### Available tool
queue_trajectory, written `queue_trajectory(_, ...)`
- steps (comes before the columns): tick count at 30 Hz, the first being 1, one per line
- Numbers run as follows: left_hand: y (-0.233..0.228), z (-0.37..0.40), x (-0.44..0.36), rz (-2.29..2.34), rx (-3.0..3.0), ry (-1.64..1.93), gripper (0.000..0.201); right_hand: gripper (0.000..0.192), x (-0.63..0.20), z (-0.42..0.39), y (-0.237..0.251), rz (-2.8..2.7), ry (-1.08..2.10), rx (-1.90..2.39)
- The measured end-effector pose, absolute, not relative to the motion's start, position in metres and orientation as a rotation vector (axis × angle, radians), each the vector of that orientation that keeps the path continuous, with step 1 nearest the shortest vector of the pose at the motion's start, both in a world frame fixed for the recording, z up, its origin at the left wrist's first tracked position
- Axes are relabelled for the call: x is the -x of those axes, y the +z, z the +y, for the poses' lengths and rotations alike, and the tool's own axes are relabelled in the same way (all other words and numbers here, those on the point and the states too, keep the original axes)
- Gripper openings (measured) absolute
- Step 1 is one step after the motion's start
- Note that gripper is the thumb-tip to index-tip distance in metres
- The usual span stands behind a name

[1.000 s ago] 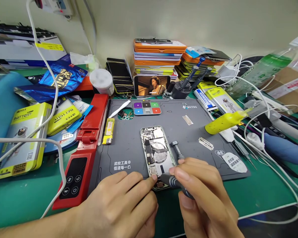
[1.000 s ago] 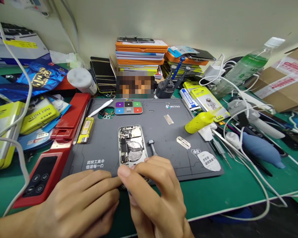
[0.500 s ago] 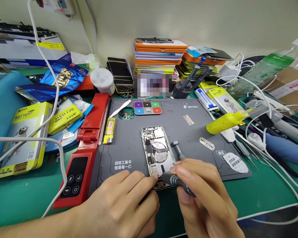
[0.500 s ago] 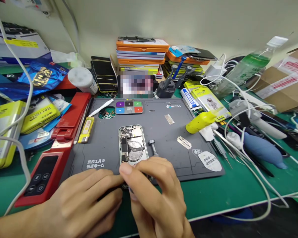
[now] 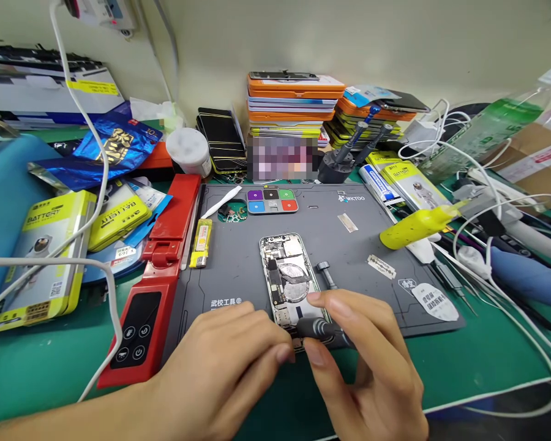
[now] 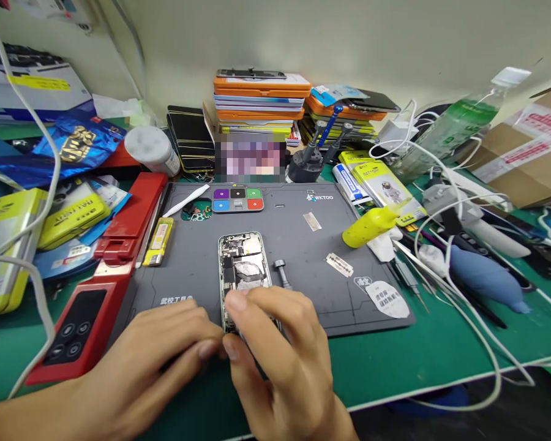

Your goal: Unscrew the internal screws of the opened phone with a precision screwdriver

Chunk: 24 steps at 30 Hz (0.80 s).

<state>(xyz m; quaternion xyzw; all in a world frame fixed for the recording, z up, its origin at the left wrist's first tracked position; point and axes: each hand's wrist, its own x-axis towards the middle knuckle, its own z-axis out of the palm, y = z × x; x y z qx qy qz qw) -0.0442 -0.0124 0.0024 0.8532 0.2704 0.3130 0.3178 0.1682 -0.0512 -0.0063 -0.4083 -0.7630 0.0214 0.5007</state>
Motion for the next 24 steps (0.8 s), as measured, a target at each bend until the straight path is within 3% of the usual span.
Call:
queue_trajectory(4, 0.001, -0.014, 0.042, 0.763, -1.917, 0.79, 0.034, 0.073, -0.167, -0.052, -0.006, -1.864, 0.032, 1.037)
queue_trajectory(11, 0.0, -0.011, 0.04, 0.745, -1.972, 0.74, 0.036, 0.077, -0.165, -0.057, -0.003, -1.43, 0.142, 1.061)
queue_trajectory(18, -0.005, -0.009, 0.04, 0.675, -1.986, 0.803, 0.027, 0.059, -0.169, -0.052, 0.008, -1.277, 0.395, 1.105)
queue_trajectory(24, -0.005, -0.009, 0.041, 0.675, -1.98, 0.787, 0.032, 0.056, -0.17, -0.052, 0.005, -1.344, 0.586, 1.055)
